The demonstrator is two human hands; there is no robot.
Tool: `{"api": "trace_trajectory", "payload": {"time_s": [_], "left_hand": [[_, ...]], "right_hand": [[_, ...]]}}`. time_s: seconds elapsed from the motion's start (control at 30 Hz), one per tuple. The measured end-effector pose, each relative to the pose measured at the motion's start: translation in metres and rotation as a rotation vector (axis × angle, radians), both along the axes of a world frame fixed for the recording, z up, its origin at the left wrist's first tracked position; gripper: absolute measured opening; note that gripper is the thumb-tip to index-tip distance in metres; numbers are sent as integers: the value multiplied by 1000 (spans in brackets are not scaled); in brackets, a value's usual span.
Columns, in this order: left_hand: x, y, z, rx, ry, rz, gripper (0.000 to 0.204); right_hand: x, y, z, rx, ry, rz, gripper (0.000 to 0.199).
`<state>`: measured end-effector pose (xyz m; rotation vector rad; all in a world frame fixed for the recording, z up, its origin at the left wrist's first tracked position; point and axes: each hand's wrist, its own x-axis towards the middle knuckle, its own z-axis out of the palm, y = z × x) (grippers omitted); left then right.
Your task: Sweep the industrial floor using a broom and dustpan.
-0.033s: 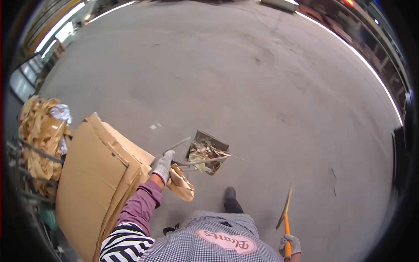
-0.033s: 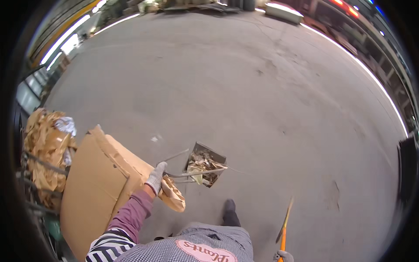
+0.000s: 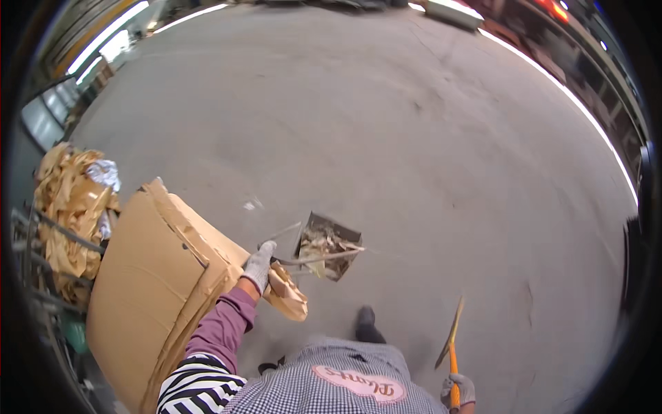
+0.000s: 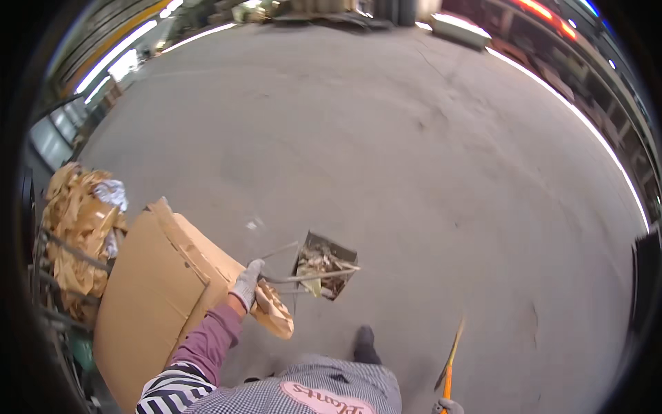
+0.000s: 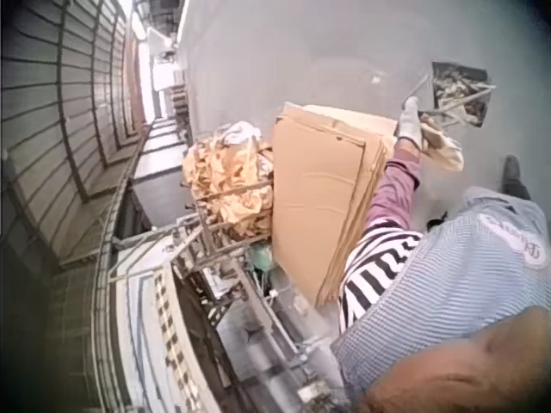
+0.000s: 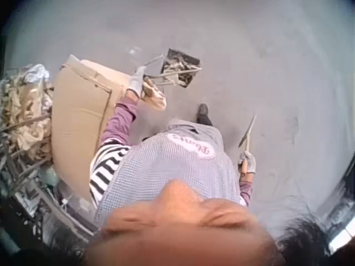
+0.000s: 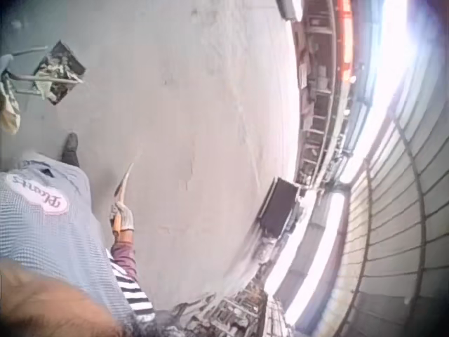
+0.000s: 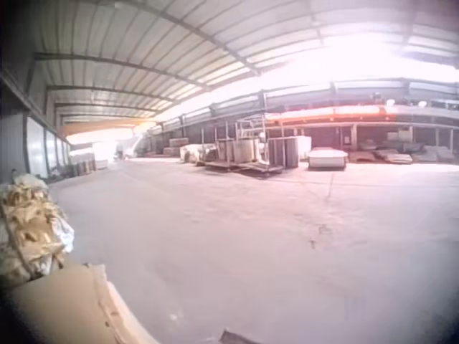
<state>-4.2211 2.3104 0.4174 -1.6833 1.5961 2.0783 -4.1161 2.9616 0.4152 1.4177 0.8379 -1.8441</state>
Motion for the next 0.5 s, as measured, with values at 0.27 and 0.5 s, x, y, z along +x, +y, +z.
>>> {"api": "trace_trajectory", "payload": {"time_s": [0.27,0.5], "left_hand": [[-39,-123,55,-82,196,270,42],[-91,-306,24,-101,306,419,34]], "right_hand": [[-296,-174,33,47,250,380,23],[-467,-351,22,184,512,588,25]]}}
